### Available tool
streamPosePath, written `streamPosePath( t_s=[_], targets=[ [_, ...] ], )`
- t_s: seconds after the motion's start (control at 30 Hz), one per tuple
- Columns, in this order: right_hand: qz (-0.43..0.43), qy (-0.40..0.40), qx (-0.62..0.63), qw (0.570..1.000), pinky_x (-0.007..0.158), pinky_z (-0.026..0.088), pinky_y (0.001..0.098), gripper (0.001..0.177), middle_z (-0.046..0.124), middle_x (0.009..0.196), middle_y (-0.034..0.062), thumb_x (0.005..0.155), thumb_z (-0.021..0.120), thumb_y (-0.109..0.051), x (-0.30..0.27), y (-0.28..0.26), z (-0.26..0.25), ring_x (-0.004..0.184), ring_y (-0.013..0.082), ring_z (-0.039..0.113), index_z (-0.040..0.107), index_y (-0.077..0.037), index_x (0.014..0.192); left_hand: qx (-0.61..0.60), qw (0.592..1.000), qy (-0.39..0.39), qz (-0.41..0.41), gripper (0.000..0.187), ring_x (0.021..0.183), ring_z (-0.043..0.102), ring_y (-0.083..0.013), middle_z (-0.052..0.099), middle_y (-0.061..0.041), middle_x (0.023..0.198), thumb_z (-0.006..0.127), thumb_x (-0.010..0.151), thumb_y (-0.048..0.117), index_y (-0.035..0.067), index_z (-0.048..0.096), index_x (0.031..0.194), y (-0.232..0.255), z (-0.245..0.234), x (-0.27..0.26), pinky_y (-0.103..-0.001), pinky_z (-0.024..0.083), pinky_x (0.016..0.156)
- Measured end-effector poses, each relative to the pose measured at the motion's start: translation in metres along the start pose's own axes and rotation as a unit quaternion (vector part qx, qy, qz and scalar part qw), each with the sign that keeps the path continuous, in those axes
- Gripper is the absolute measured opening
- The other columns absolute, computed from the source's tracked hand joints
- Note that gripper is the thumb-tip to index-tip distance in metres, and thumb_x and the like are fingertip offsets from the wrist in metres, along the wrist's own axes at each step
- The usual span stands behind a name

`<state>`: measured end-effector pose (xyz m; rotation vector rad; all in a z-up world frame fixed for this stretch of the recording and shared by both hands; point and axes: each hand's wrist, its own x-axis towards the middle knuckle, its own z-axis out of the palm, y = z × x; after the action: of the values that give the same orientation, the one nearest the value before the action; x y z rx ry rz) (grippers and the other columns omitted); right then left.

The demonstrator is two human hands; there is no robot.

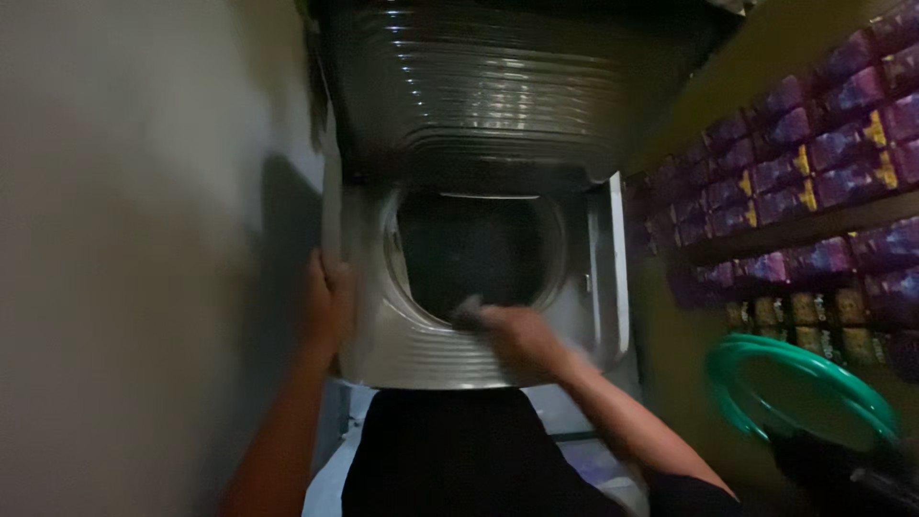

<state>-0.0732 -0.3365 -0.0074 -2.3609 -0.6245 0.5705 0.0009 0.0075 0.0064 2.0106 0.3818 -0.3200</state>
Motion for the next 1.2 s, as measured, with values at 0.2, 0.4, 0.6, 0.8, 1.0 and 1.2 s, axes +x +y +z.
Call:
streamPosePath(
  t_s=[0.2,0.4,0.6,0.8,1.0,1.2],
  targets=[
    [-0.043,-0.019,-0.147,0.988,0.124,0.028,0.0532,0.051,0.050,0.153,0.0155,0.098,0.066,-0.028,-0.037,0.003,0.022,0.145,0.0335,0.044,0.052,-0.010,0.143,0.015,1.000,0.005,0.002,0.071,0.133,0.052,-0.0355,0.049,-0.023,0.150,0.045,0.102,0.044,0.004,0.029,0.159,0.011,-0.001,0.001,-0.049,0.040,0.109],
    [-0.114,-0.059,-0.057,0.990,0.121,0.010,0.0587,0.069,0.030,0.166,0.0157,0.094,0.070,-0.028,0.070,-0.045,0.075,0.155,0.0369,0.019,0.042,-0.009,0.155,0.064,0.998,-0.002,-0.012,0.070,0.130,0.055,-0.0358,0.050,-0.023,0.148,0.035,0.104,0.044,0.005,0.026,0.161,-0.007,0.003,0.010,-0.049,0.042,0.109],
    [-0.178,-0.110,-0.121,0.970,0.123,0.011,0.0612,0.065,0.030,0.168,0.0133,0.094,0.066,-0.026,0.076,-0.039,0.083,0.155,0.0325,0.024,0.044,-0.013,0.154,0.006,1.000,-0.013,-0.016,0.068,0.141,0.045,-0.0368,0.043,-0.023,0.156,0.030,0.106,0.047,0.007,0.024,0.161,-0.007,0.000,0.009,-0.049,0.034,0.115],
    [0.013,-0.240,-0.276,0.931,0.093,0.053,0.0479,0.046,0.056,0.131,0.0228,0.125,0.028,-0.031,-0.015,0.034,0.001,0.106,0.0339,0.062,0.043,0.000,0.156,0.030,1.000,-0.004,-0.004,0.070,0.142,0.045,-0.0351,0.043,-0.019,0.157,0.030,0.102,0.049,0.012,0.025,0.161,-0.014,0.004,0.008,-0.050,0.035,0.115],
    [0.054,-0.206,-0.308,0.927,0.090,0.051,0.0519,0.042,0.054,0.134,0.0177,0.104,0.052,-0.034,-0.042,-0.025,-0.044,0.115,0.0352,0.057,0.052,-0.022,0.144,0.028,0.999,0.033,-0.003,0.069,0.143,0.042,-0.0379,0.041,-0.022,0.157,0.028,0.105,0.051,0.008,0.027,0.160,-0.024,0.018,0.013,-0.053,0.033,0.117],
    [-0.112,-0.022,-0.049,0.992,0.112,0.039,0.0614,0.061,0.051,0.143,0.0244,0.086,0.076,-0.032,0.001,-0.035,0.001,0.134,0.0429,0.047,0.058,-0.002,0.134,0.028,0.997,0.029,-0.073,0.068,0.145,0.040,-0.0395,0.038,-0.018,0.160,0.028,0.104,0.051,0.018,0.024,0.162,0.021,0.011,-0.025,-0.056,0.032,0.116]
  ],
)
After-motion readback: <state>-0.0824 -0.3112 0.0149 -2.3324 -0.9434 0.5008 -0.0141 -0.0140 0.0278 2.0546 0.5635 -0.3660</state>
